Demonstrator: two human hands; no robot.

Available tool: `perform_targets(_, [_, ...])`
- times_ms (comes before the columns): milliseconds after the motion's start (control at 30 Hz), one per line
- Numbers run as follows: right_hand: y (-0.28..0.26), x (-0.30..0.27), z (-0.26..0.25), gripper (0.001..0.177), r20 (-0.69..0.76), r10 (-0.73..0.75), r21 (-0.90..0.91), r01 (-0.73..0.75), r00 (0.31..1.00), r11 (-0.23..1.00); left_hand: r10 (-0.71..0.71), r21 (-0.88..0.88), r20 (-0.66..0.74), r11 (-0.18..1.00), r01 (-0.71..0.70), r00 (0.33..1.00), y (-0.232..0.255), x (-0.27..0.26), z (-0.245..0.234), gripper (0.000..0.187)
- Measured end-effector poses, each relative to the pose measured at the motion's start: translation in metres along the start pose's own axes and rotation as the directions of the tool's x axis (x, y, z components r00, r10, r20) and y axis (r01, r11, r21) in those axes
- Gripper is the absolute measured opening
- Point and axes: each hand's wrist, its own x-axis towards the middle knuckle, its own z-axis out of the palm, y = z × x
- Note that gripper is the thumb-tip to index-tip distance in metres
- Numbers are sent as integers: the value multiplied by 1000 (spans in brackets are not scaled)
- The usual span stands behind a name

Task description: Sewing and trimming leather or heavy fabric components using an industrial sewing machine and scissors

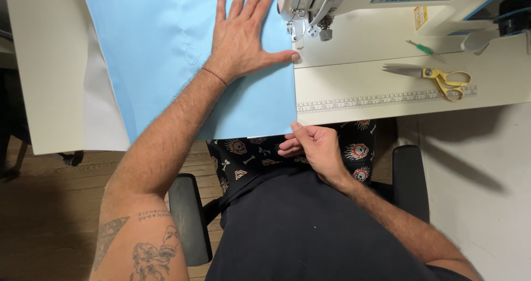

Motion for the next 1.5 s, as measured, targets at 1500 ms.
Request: perform_targets(1500, [-20,17,-7,47,481,-747,-820,536,458,-200,-109,103,-35,988,112,993,49,-58,-13,92])
